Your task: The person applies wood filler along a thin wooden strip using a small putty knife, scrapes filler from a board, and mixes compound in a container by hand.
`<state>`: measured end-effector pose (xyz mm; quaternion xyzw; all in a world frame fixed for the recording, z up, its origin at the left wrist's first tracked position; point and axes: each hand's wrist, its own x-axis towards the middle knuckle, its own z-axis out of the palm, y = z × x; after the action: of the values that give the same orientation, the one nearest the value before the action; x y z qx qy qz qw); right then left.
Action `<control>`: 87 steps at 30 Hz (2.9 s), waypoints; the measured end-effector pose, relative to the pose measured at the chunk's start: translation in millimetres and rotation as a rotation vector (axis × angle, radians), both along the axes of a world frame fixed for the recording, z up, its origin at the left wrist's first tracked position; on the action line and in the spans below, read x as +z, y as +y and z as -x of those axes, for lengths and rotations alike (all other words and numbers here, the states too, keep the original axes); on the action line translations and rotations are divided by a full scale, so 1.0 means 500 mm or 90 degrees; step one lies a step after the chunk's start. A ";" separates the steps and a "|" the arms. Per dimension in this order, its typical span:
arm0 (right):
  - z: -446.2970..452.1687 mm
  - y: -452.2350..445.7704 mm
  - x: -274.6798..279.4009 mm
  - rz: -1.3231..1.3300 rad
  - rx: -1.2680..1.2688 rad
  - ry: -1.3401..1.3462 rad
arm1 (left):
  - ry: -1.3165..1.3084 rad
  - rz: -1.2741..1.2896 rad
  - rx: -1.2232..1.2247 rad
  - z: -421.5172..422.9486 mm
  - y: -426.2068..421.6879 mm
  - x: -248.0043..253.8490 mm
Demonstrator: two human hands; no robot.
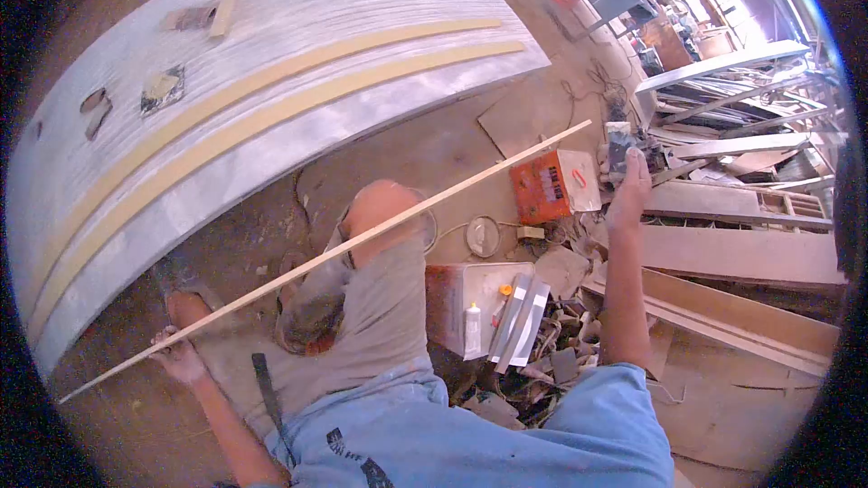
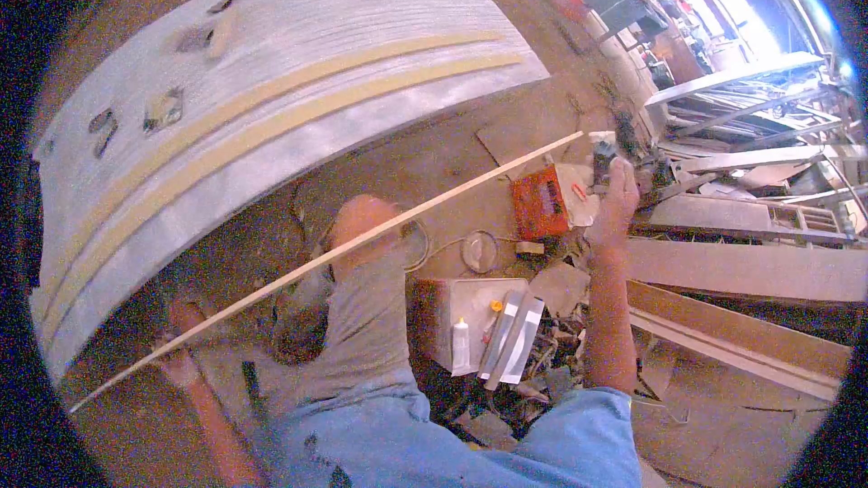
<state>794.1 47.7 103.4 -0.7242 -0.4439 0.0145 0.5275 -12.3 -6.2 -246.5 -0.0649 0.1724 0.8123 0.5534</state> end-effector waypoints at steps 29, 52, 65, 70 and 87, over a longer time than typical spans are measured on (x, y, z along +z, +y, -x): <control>0.102 -0.004 -0.157 0.333 -0.020 -0.490 | 0.023 -0.003 0.022 0.020 -0.016 -0.019; 0.111 -0.004 -0.115 0.216 -0.029 -0.436 | -0.027 0.023 0.086 -0.005 -0.020 0.003; 0.164 0.027 -0.164 0.350 -0.007 -0.514 | 0.036 -0.225 -0.085 0.071 -0.034 -0.116; 0.193 0.024 -0.194 0.352 0.015 -0.538 | -0.082 -0.042 0.024 0.054 -0.033 -0.073; -0.030 0.028 -0.114 0.194 -0.124 -0.561 | 0.234 0.026 0.026 0.047 -0.024 -0.078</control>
<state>809.0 61.6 46.6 -0.7688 -0.5481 -0.2788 0.1753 -35.9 -18.0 -285.7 0.0702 0.2859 0.8178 0.4945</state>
